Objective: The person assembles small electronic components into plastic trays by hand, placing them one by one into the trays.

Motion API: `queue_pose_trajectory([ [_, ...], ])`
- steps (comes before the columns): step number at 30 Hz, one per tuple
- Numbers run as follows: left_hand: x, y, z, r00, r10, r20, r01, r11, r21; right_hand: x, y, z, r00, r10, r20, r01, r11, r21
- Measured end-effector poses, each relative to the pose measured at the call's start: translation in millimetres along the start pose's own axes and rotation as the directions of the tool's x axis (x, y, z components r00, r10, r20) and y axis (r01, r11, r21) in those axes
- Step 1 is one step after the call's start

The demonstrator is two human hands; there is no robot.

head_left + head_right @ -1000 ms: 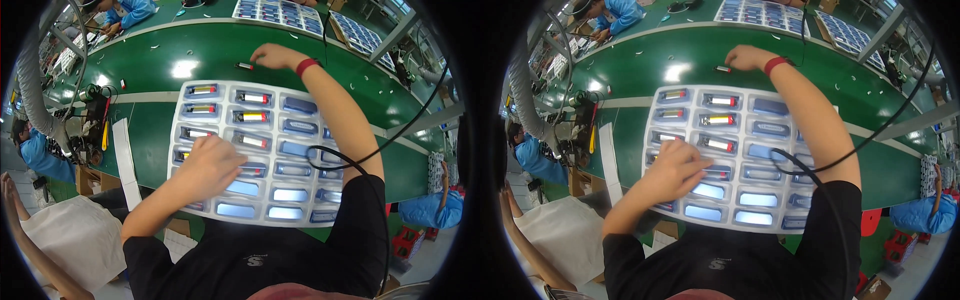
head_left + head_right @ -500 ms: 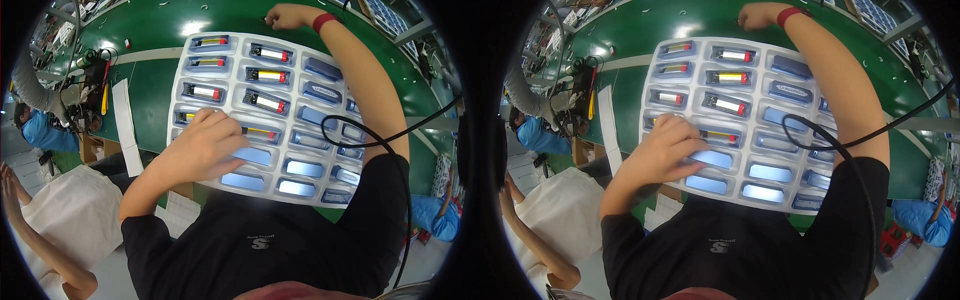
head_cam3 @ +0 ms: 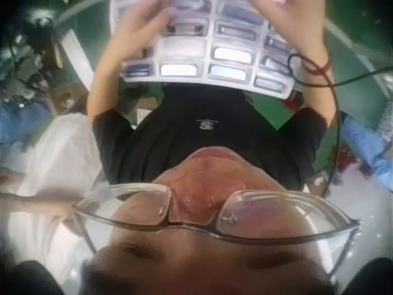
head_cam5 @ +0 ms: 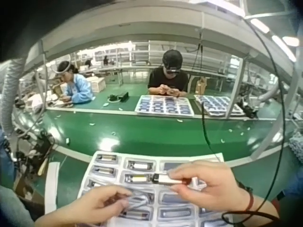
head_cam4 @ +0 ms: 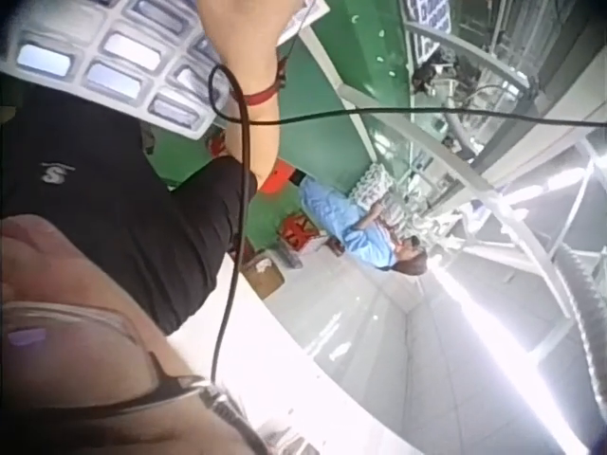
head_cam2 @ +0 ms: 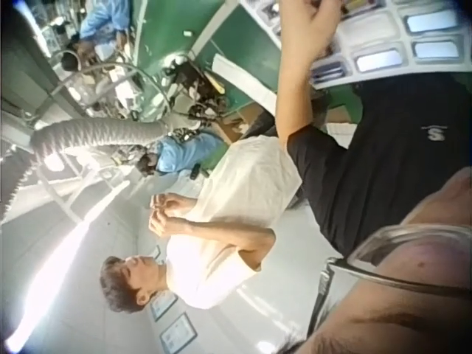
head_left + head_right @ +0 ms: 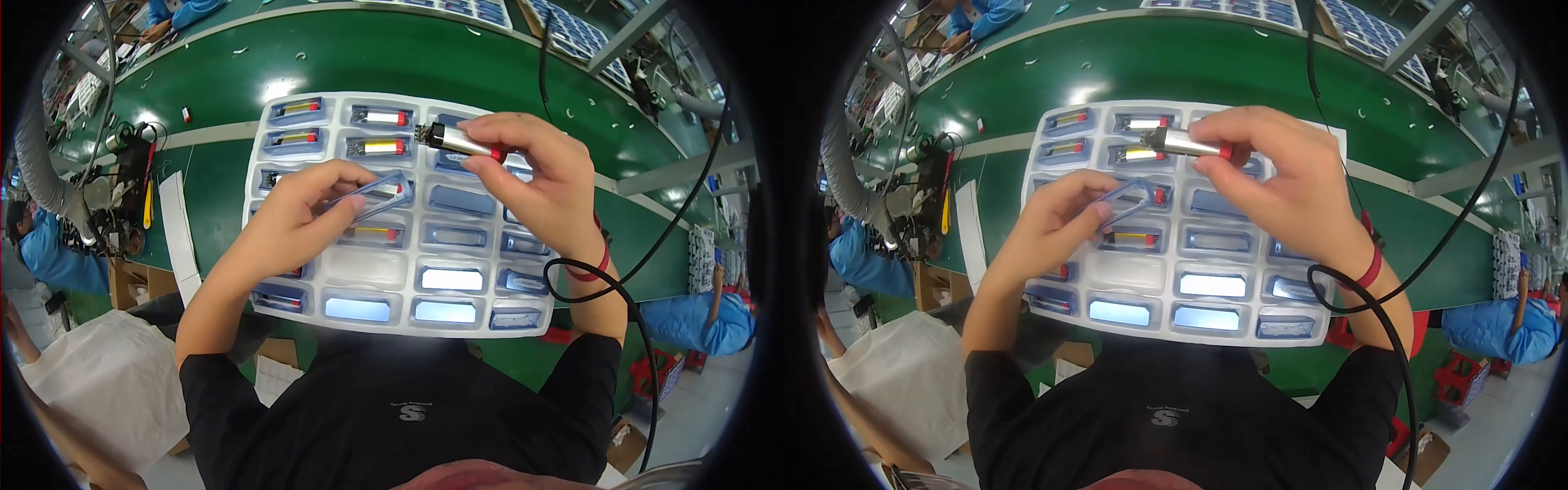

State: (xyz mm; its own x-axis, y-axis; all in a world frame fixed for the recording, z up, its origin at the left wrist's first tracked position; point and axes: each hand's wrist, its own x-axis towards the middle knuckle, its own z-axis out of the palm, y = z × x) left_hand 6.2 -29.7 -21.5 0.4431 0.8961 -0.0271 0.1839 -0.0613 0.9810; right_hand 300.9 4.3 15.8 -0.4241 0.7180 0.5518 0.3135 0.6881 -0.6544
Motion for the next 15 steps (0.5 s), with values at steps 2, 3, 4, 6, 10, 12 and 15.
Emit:
queue_pose_trajectory([
  [2,8.8,2.9,1.2,0.998,-0.023,0.055,0.025,0.999,-0.034,-8.6,-5.7,-2.5,0.997,-0.049,-0.061,0.046,0.998,-0.045],
  [3,13.0,0.1,1.6,0.993,-0.067,0.100,0.080,0.987,-0.136,-12.3,-5.9,-2.5,0.996,-0.047,-0.072,0.047,0.999,-0.007],
  [4,16.0,-1.2,1.7,0.983,-0.107,0.149,0.140,0.962,-0.234,-13.7,-5.9,-1.5,0.996,-0.053,-0.074,0.052,0.999,-0.010],
  [6,20.7,2.1,9.0,0.978,-0.140,0.156,0.186,0.923,-0.336,-14.8,-7.4,1.9,0.995,-0.090,-0.052,0.091,0.995,0.028],
  [10,23.7,11.7,18.6,0.962,-0.151,0.230,0.267,0.714,-0.648,-14.7,-13.1,3.7,0.991,-0.130,-0.032,0.127,0.989,-0.078],
  [12,21.9,10.7,16.6,0.965,-0.124,0.232,0.253,0.681,-0.688,-13.4,-12.7,6.6,0.984,-0.171,-0.048,0.166,0.981,-0.098],
  [15,23.8,8.3,16.8,0.979,-0.115,0.171,0.205,0.611,-0.765,-12.8,-12.5,12.6,0.971,-0.216,-0.105,0.204,0.972,-0.113],
])
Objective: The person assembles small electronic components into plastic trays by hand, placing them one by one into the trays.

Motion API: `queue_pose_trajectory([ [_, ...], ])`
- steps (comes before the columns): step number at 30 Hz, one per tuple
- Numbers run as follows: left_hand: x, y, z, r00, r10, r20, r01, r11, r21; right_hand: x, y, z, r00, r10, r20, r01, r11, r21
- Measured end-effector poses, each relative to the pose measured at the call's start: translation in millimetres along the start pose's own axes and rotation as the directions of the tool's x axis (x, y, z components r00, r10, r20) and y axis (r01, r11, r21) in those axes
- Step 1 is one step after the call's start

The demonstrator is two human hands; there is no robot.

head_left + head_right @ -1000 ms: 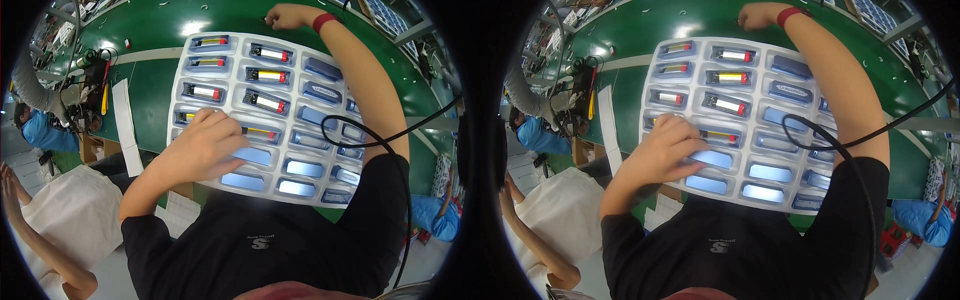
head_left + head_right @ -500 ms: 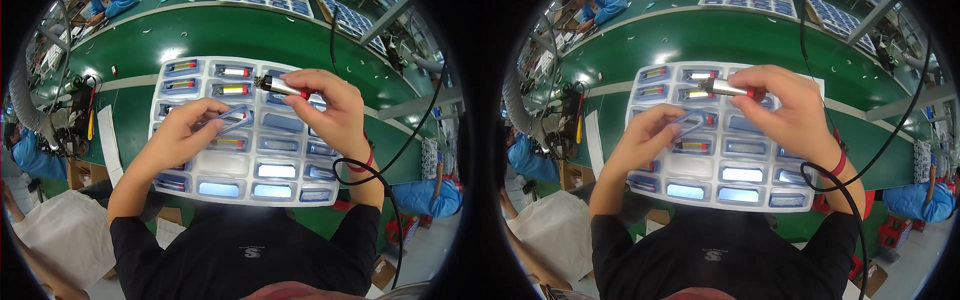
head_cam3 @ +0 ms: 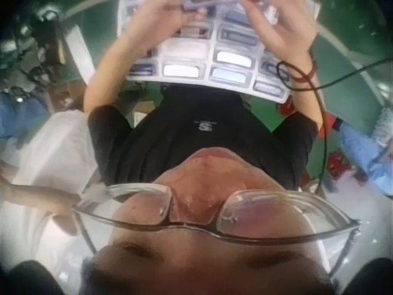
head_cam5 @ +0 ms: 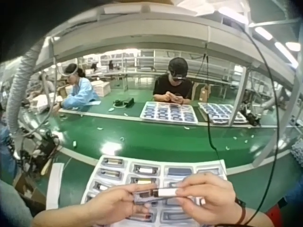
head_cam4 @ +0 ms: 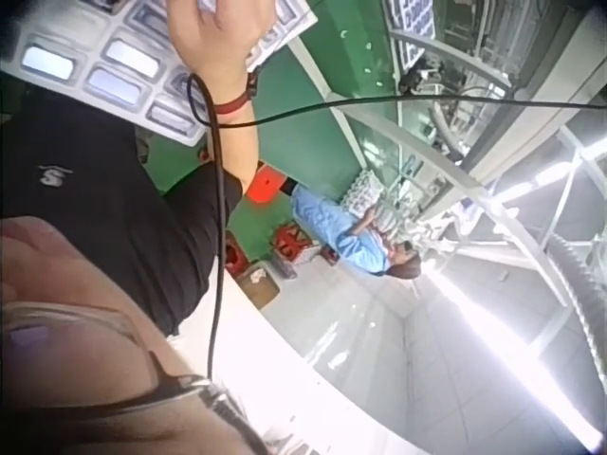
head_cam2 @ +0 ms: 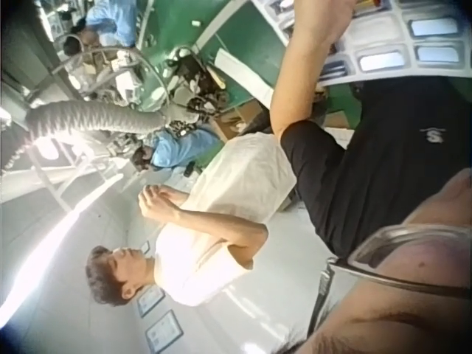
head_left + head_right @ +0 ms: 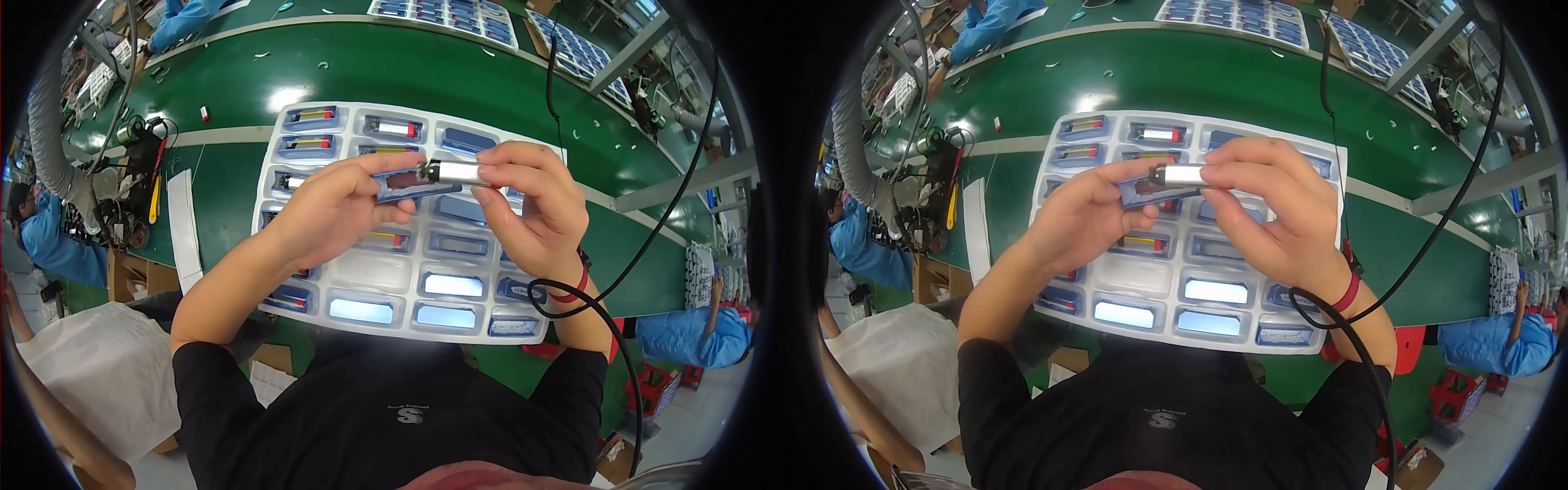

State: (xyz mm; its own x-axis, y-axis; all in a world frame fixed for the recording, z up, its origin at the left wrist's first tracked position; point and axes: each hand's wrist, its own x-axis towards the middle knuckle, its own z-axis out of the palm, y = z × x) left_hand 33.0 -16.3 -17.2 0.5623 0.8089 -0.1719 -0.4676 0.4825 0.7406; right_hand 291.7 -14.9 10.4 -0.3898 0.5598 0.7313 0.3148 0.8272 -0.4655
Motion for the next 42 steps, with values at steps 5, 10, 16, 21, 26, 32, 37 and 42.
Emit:
queue_pose_trajectory([
  [5,4.2,-1.9,-4.1,0.991,-0.039,0.131,0.049,0.996,-0.075,4.8,1.0,10.0,0.996,-0.034,0.084,0.032,0.999,0.025],
  [10,1.3,-1.3,-3.5,0.993,-0.012,0.121,0.014,1.000,-0.013,2.6,6.1,11.6,0.989,-0.052,0.138,0.058,0.997,-0.043],
  [16,0.3,-2.4,-3.0,0.989,0.049,0.140,-0.052,0.998,0.022,3.6,7.2,11.7,0.988,-0.017,0.153,0.020,1.000,-0.016],
  [21,-1.0,-2.4,1.5,0.998,0.024,0.050,-0.032,0.984,0.175,0.4,7.4,12.5,0.974,-0.097,0.205,0.131,0.978,-0.162],
  [26,1.4,-6.1,-1.5,0.996,0.091,0.023,-0.092,0.914,0.395,-1.3,3.3,20.2,0.992,-0.022,0.125,0.039,0.989,-0.140],
  [32,1.2,-8.1,-0.2,0.991,0.133,0.032,-0.134,0.905,0.403,-6.1,6.9,15.2,0.738,0.565,0.369,-0.673,0.582,0.457],
  [37,4.2,-6.9,0.1,0.978,0.193,0.074,-0.205,0.864,0.459,-12.7,8.9,18.0,0.811,0.485,0.327,-0.585,0.667,0.461],
  [42,-1.8,0.1,4.3,0.968,0.237,0.085,-0.221,0.636,0.739,-4.4,10.0,15.3,0.871,0.370,0.322,-0.457,0.852,0.255],
])
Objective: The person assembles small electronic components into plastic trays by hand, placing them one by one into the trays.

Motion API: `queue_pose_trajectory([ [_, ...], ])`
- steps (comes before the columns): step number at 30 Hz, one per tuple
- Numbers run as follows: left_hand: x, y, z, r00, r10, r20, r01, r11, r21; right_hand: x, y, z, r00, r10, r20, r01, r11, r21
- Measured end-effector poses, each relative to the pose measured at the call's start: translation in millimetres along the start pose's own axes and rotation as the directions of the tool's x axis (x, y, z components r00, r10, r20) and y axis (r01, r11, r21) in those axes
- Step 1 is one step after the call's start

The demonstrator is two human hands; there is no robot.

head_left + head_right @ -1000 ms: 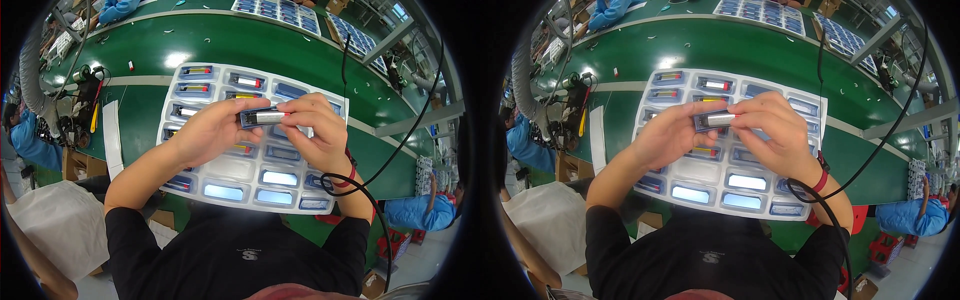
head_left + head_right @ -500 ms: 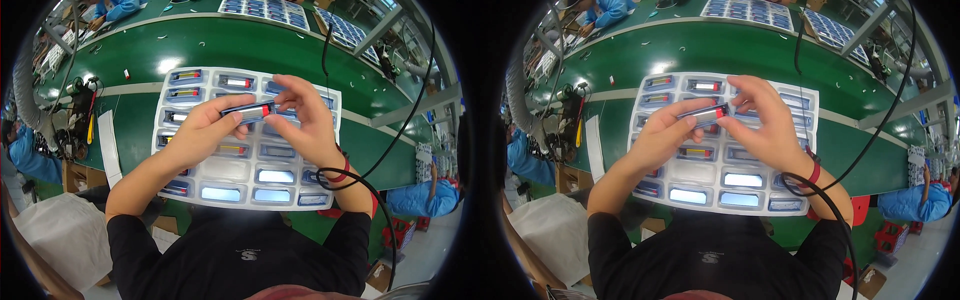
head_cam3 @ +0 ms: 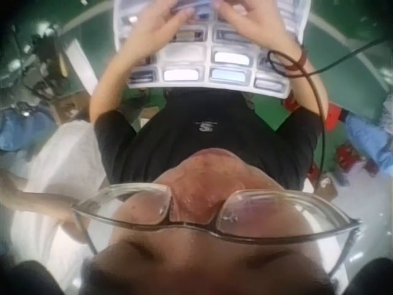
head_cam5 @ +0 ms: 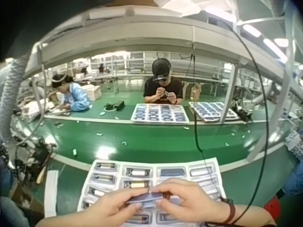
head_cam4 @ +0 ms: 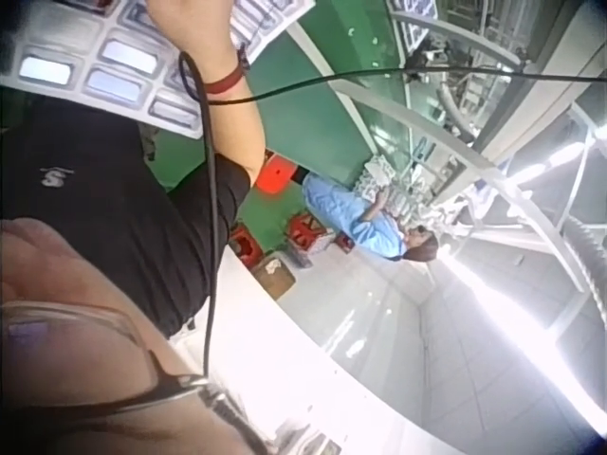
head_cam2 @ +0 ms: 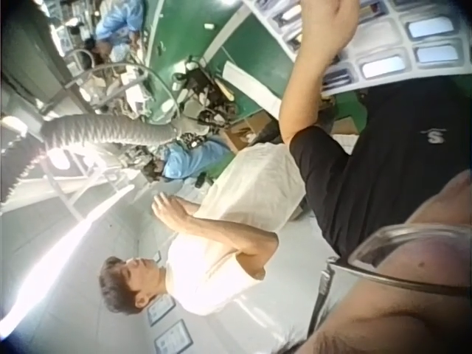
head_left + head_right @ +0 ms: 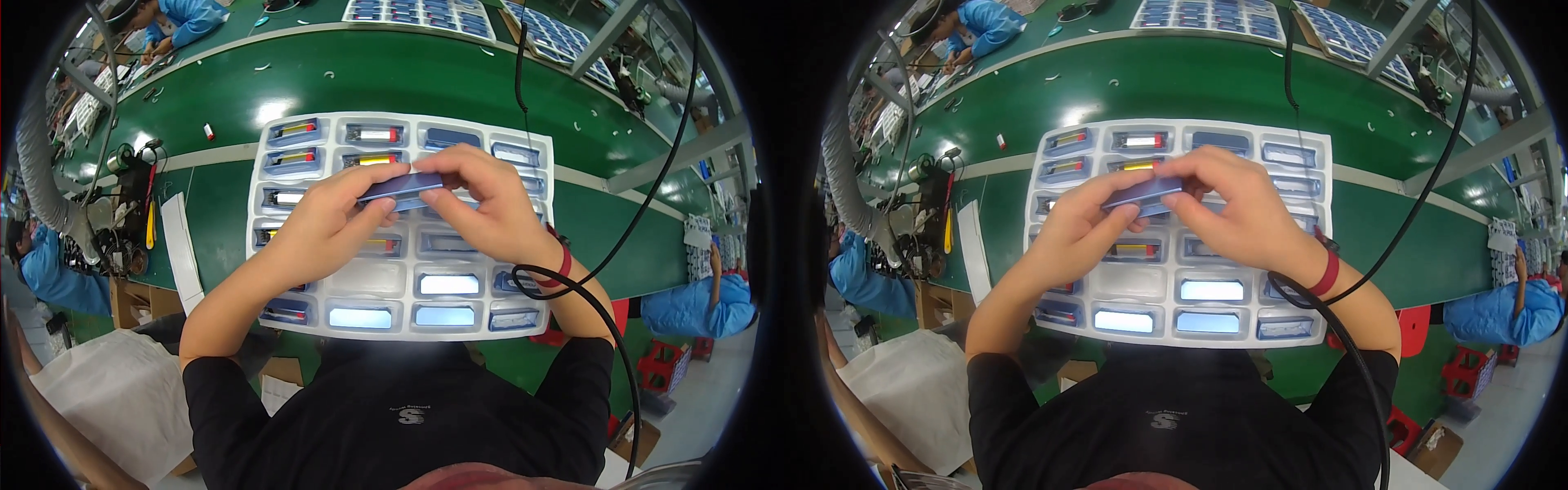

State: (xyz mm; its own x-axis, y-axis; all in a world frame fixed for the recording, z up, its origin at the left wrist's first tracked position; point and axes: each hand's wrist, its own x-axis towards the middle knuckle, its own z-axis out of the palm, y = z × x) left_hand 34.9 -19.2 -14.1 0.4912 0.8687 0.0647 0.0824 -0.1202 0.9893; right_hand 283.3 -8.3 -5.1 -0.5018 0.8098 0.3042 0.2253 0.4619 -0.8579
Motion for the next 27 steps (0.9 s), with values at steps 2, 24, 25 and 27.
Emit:
queue_pose_trajectory([
  [2,-0.5,1.4,-7.6,0.993,0.105,0.057,-0.118,0.943,0.312,3.3,-7.6,-1.8,0.972,-0.226,0.071,0.236,0.900,-0.366],
  [24,-28.6,-1.4,-17.8,0.856,0.518,-0.006,-0.432,0.720,0.542,4.7,-14.6,38.2,0.933,-0.354,-0.066,0.323,0.905,-0.276],
  [25,-30.5,-0.8,-19.3,0.877,0.481,-0.002,-0.408,0.744,0.529,4.2,-15.4,38.0,0.934,-0.352,-0.067,0.322,0.906,-0.274],
  [27,-36.7,-7.4,-18.6,0.899,0.434,-0.051,-0.389,0.849,0.358,5.6,-16.0,37.5,0.926,-0.378,0.011,0.364,0.884,-0.294],
])
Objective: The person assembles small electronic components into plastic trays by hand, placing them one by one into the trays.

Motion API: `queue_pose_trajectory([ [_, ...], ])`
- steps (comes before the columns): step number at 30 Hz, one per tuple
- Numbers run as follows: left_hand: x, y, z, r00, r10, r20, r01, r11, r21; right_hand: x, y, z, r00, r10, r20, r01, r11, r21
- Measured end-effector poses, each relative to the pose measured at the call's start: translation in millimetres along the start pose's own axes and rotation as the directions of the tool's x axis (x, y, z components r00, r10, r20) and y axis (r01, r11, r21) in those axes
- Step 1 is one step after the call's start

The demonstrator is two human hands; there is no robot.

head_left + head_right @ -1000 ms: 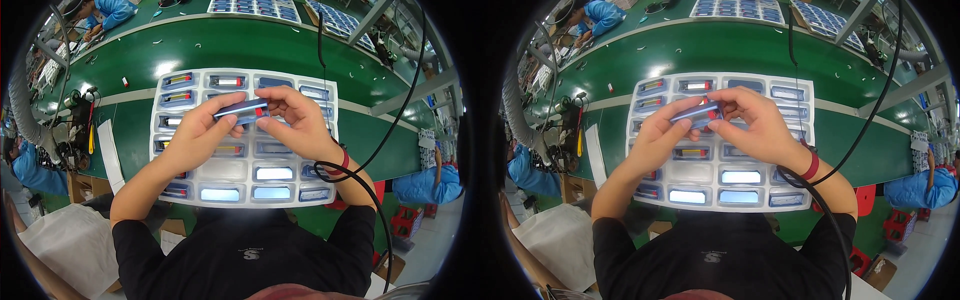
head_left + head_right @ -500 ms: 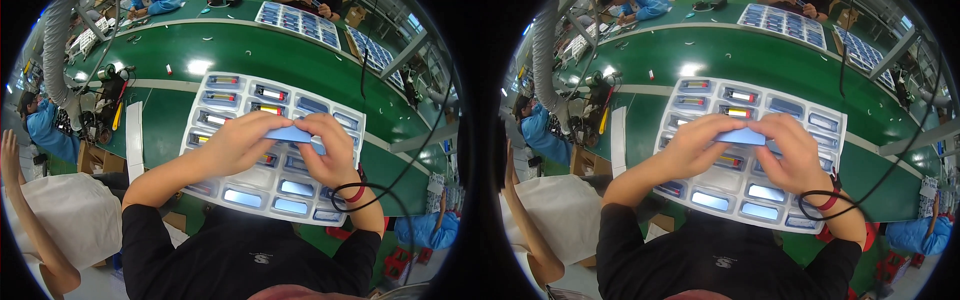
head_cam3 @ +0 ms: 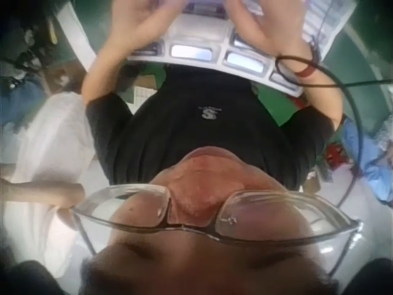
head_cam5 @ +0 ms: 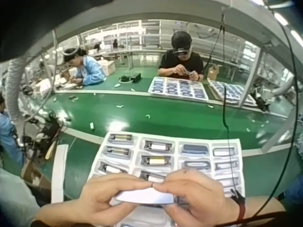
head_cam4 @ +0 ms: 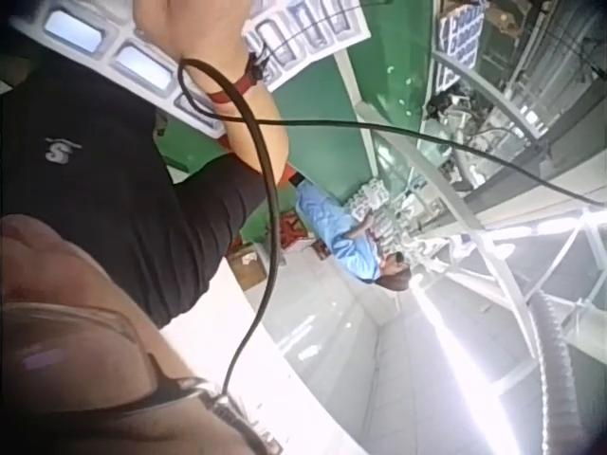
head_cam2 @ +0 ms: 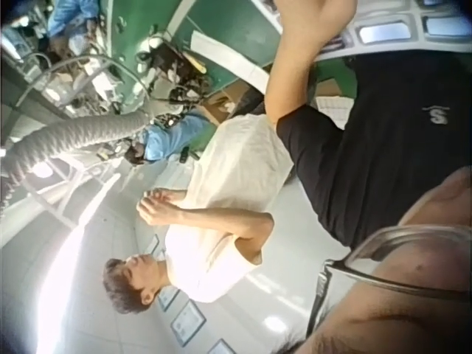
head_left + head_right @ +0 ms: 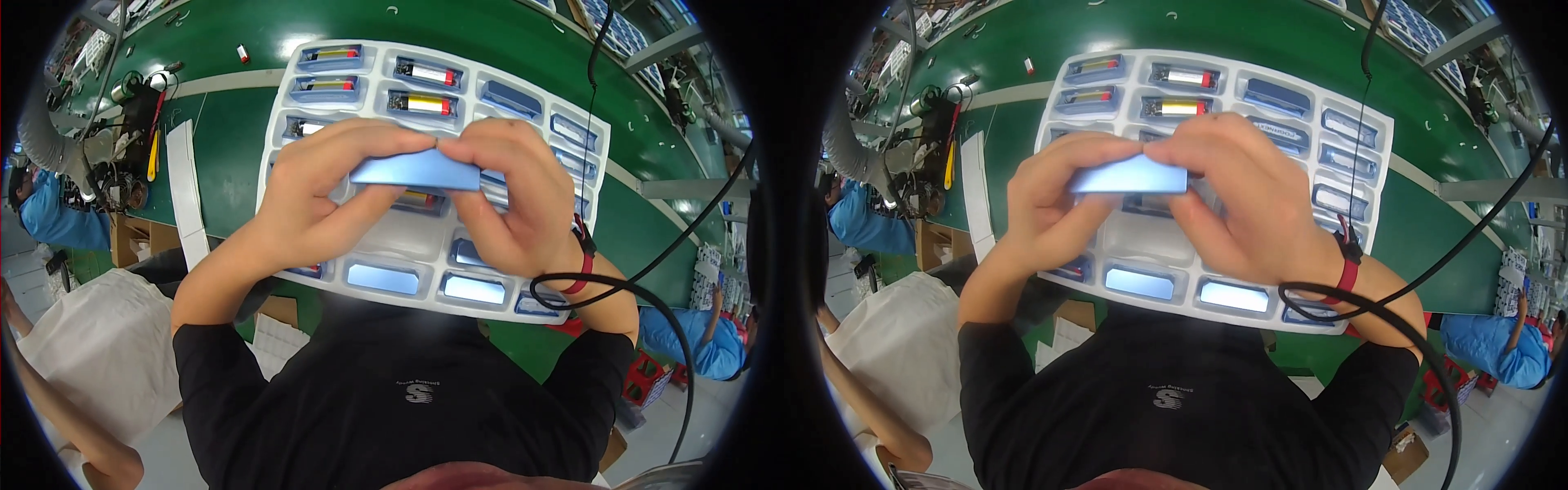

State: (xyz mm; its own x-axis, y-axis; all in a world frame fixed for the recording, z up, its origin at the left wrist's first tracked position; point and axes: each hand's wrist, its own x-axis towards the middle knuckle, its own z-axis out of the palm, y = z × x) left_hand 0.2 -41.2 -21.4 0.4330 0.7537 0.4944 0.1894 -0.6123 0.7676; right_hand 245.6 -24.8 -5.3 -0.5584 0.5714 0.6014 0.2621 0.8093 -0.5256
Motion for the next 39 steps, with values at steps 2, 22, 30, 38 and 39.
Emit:
queue_pose_trajectory([
  [2,0.2,-0.4,0.4,0.998,-0.069,-0.015,0.065,0.981,-0.184,4.4,4.8,3.7,0.996,-0.052,-0.072,0.056,0.997,0.046],
  [22,22.5,-2.3,-5.7,0.973,0.202,-0.113,-0.214,0.971,-0.110,17.3,2.2,31.1,0.962,0.082,-0.261,0.045,0.894,0.447],
  [30,21.8,7.1,-4.1,0.923,0.324,-0.209,-0.329,0.944,0.011,26.7,-6.2,26.2,0.959,-0.032,-0.283,0.119,0.948,0.295],
  [38,27.3,-80.9,-93.3,0.999,-0.039,0.014,0.040,0.996,-0.078,-7.4,-19.1,-5.8,0.954,0.276,0.114,-0.285,0.956,0.072],
  [39,40.7,-119.0,-104.2,0.965,-0.226,-0.133,0.215,0.972,-0.093,-16.8,-22.6,1.1,0.967,0.185,0.173,-0.187,0.982,-0.006],
])
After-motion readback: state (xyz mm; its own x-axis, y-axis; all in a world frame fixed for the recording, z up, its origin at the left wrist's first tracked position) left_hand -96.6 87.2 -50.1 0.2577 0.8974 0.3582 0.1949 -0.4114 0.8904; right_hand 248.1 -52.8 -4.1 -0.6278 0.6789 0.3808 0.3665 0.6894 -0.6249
